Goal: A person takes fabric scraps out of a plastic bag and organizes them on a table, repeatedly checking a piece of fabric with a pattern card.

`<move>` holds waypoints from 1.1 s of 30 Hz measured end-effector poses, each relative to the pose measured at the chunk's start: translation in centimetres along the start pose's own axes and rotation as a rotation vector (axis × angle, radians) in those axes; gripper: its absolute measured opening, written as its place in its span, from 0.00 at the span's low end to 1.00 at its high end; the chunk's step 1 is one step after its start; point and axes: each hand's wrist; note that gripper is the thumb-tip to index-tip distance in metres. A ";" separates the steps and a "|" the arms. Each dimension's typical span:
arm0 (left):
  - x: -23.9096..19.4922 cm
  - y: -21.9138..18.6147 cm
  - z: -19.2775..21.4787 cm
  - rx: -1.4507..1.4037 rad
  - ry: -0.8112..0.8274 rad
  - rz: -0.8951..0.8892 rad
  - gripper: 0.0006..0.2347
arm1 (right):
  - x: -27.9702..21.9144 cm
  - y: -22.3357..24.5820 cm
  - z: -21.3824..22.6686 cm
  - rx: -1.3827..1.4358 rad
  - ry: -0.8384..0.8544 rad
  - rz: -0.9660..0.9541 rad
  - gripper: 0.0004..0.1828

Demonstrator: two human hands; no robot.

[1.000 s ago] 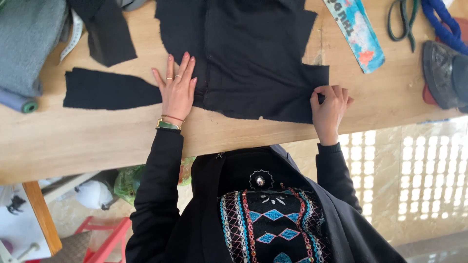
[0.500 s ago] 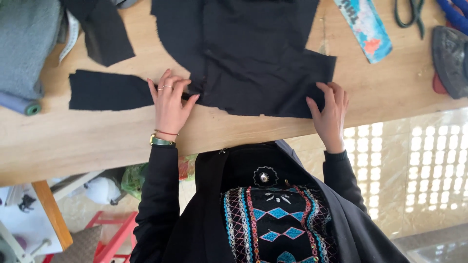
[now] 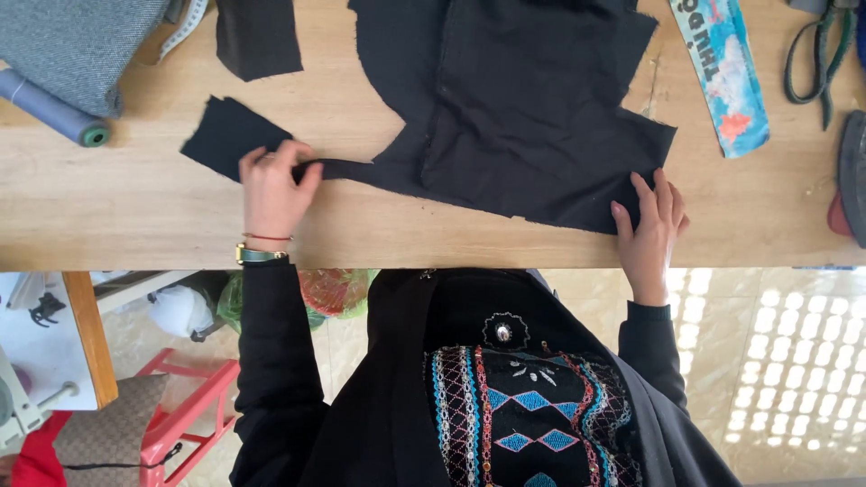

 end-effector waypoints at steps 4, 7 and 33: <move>1.1 -1.9 2.9 0.340 -0.051 0.102 0.31 | -0.1 0.8 0.7 0.066 0.024 -0.050 0.24; 2.8 -6.1 3.2 0.249 -0.096 0.026 0.31 | -0.3 0.2 0.4 0.087 -0.042 -0.042 0.20; 2.3 -16.6 -6.3 0.109 -0.213 0.114 0.10 | -1.3 0.6 -0.4 0.066 0.001 -0.155 0.24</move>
Point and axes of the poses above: each hand's wrist, its own x-axis towards the middle knuckle, its own z-axis out of the back of the hand, y = z × x, and after that the axes turned 11 degrees about -z, right-handed
